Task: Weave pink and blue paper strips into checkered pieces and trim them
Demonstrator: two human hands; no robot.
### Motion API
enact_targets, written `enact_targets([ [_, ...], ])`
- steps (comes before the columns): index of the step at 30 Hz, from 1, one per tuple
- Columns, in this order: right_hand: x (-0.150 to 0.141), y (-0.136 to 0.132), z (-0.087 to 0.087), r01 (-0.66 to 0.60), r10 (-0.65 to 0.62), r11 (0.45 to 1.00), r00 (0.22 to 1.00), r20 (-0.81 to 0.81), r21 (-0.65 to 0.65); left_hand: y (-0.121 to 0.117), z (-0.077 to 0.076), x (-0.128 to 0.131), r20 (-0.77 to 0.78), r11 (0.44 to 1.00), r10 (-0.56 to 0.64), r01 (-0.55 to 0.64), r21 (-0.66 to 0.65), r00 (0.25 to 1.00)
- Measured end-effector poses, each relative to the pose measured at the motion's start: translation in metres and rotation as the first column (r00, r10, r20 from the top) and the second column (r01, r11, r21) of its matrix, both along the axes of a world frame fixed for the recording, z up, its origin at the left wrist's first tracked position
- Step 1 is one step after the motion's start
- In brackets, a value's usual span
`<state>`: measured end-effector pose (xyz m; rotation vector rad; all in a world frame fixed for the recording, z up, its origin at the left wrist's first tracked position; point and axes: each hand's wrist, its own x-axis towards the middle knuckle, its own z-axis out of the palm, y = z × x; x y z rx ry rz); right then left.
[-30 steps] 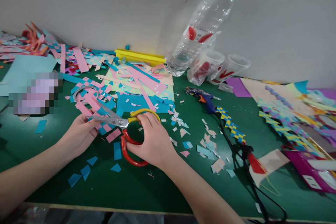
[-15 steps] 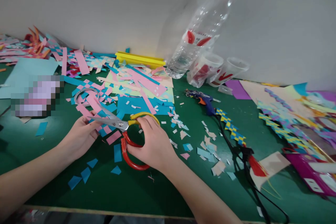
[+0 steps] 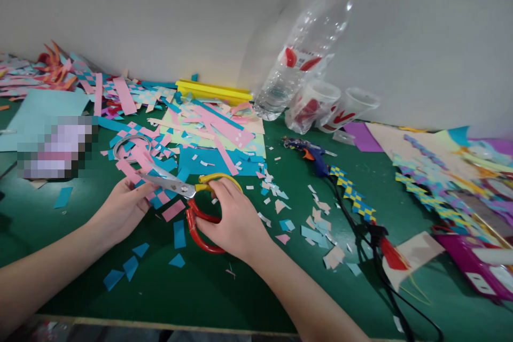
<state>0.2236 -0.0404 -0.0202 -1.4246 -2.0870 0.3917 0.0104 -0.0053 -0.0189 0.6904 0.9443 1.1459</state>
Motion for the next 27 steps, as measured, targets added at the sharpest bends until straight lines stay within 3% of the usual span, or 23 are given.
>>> enact_targets([
  [5, 0.002, 0.000, 0.001, 0.023, -0.027, 0.998, 0.998, -0.059, -0.055, 0.001, -0.002, -0.002, -0.009, 1.000, -0.013, 0.013, 0.018, 1.000],
  [8, 0.004, 0.002, 0.004, 0.040, -0.075, 0.985, 0.976, -0.204, -0.168, 0.001, -0.001, -0.003, -0.031, 0.999, 0.019, -0.020, -0.041, 0.999],
  [12, 0.009, 0.008, 0.008, 0.042, -0.214, 0.937, 0.854, -0.474, -0.346, 0.002, 0.002, -0.004, -0.005, 1.000, 0.019, -0.019, -0.019, 1.000],
  [16, 0.020, 0.021, 0.004, 0.137, -0.313, 0.937, 0.734, -0.603, -0.320, 0.006, 0.002, -0.005, -0.033, 0.995, 0.092, -0.093, -0.024, 0.995],
  [19, 0.033, 0.031, -0.004, 0.268, -0.379, 0.923, 0.756, -0.535, -0.275, 0.007, 0.001, -0.005, -0.052, 0.989, 0.139, -0.141, -0.038, 0.989],
  [22, 0.046, 0.039, -0.013, 0.472, -0.486, 0.873, 0.830, -0.272, -0.122, 0.007, 0.002, -0.006, -0.062, 0.994, 0.111, -0.112, -0.014, 0.992],
  [24, 0.051, 0.042, -0.016, 0.487, -0.484, 0.873, 0.869, -0.102, 0.010, 0.006, 0.002, -0.007, -0.106, 0.997, 0.079, -0.080, -0.006, 0.991],
  [27, 0.054, 0.044, -0.020, 0.459, -0.462, 0.884, 0.887, 0.019, 0.094, 0.006, 0.004, -0.008, -0.175, 0.998, 0.068, -0.066, 0.018, 0.982],
])
